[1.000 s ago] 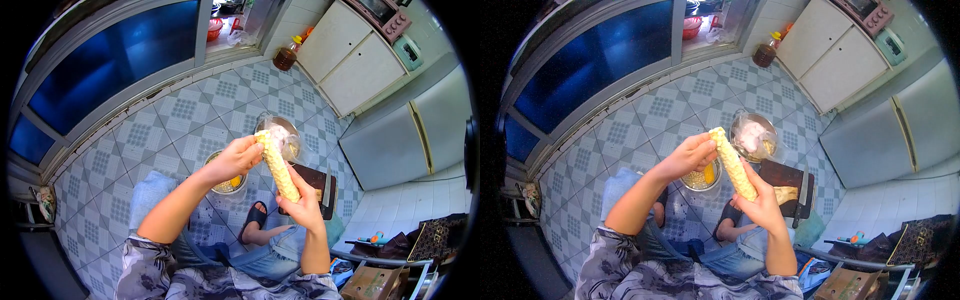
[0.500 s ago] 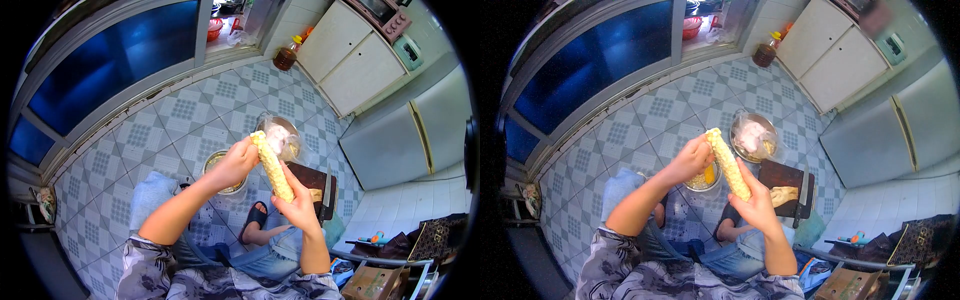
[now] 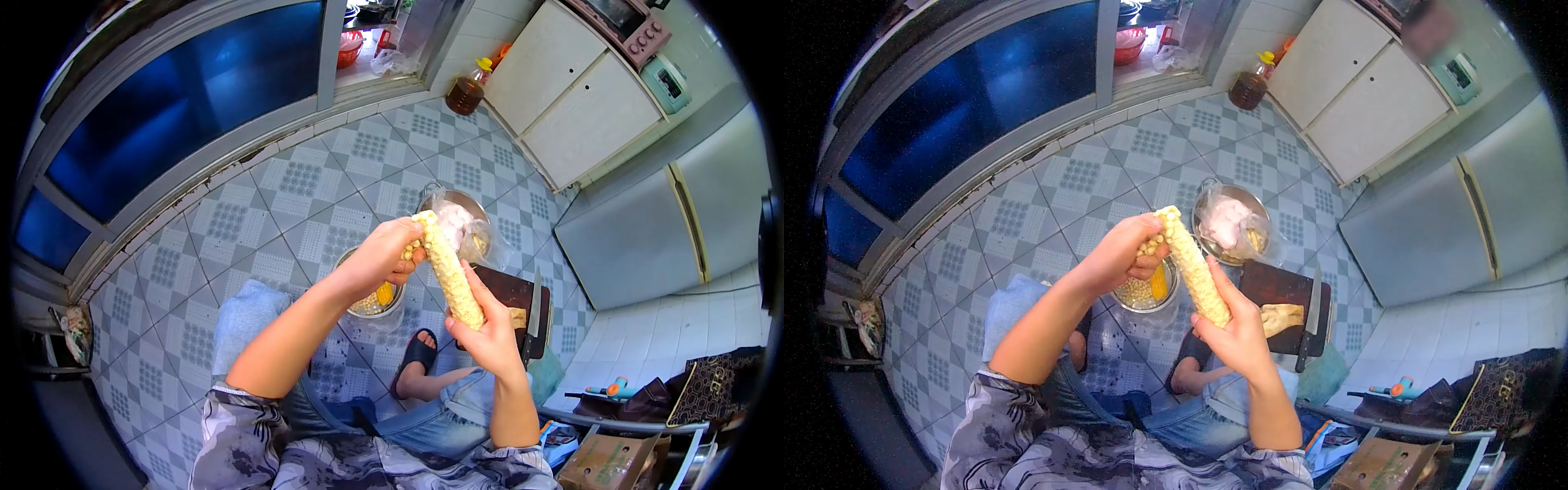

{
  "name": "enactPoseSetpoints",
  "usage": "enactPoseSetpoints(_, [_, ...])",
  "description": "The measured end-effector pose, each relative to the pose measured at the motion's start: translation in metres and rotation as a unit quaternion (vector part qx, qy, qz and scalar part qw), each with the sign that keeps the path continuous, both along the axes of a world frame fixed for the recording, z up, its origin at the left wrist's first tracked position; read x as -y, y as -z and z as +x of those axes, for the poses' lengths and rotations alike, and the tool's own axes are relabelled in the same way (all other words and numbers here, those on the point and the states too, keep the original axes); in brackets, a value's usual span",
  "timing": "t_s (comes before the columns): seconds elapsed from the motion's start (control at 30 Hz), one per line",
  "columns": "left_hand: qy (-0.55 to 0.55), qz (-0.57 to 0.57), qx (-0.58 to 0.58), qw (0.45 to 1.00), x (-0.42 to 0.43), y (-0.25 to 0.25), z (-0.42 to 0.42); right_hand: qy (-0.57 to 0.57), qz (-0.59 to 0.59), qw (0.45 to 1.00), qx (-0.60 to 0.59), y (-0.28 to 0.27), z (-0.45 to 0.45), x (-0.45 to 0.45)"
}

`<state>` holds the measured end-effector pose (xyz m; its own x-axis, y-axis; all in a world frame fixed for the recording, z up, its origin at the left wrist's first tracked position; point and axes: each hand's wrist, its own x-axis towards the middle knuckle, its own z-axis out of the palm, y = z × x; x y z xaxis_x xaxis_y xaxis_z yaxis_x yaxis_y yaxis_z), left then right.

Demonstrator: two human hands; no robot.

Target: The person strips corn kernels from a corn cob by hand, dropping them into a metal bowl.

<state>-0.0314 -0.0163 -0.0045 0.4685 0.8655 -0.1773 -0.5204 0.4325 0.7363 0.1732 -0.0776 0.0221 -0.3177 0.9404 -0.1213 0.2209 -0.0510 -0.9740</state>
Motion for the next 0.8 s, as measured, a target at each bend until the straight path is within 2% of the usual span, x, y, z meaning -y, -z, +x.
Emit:
enactPoseSetpoints(0.07, [-0.003,0.01,-0.023,1.0,0.0002,0.0001,0.0013,-0.01,0.085,0.995,0.049,0.0035,0.0016,-0.0006])
enactPoseSetpoints(0.17, [-0.007,0.025,-0.026,0.999,0.0026,-0.0002,0.0017,-0.015,0.15,0.984,0.096,0.0074,0.0028,-0.001])
enactPoseSetpoints(0.4, [-0.01,0.039,-0.007,0.999,0.0047,-0.0001,0.0003,-0.012,0.154,0.982,0.107,0.0036,0.0011,0.0001])
enactPoseSetpoints(0.57, [-0.004,0.053,-0.005,0.999,0.0037,0.0022,0.0001,-0.019,0.2,0.968,0.151,0.0012,-0.0003,-0.0005])
enactPoseSetpoints(0.7, [-0.027,0.073,-0.053,0.996,0.005,0.001,0.0015,-0.025,0.193,0.97,0.149,0.0028,0.0003,-0.0007])
enactPoseSetpoints(0.77, [-0.033,0.081,-0.062,0.994,0.005,-0.0011,0.0019,-0.017,0.107,0.992,0.061,0.0033,-0.0001,-0.0004])
enactPoseSetpoints(0.8, [-0.026,0.063,-0.046,0.997,0.005,-0.0043,0.0015,-0.017,0.107,0.992,0.062,0.0043,0.0002,-0.0003])
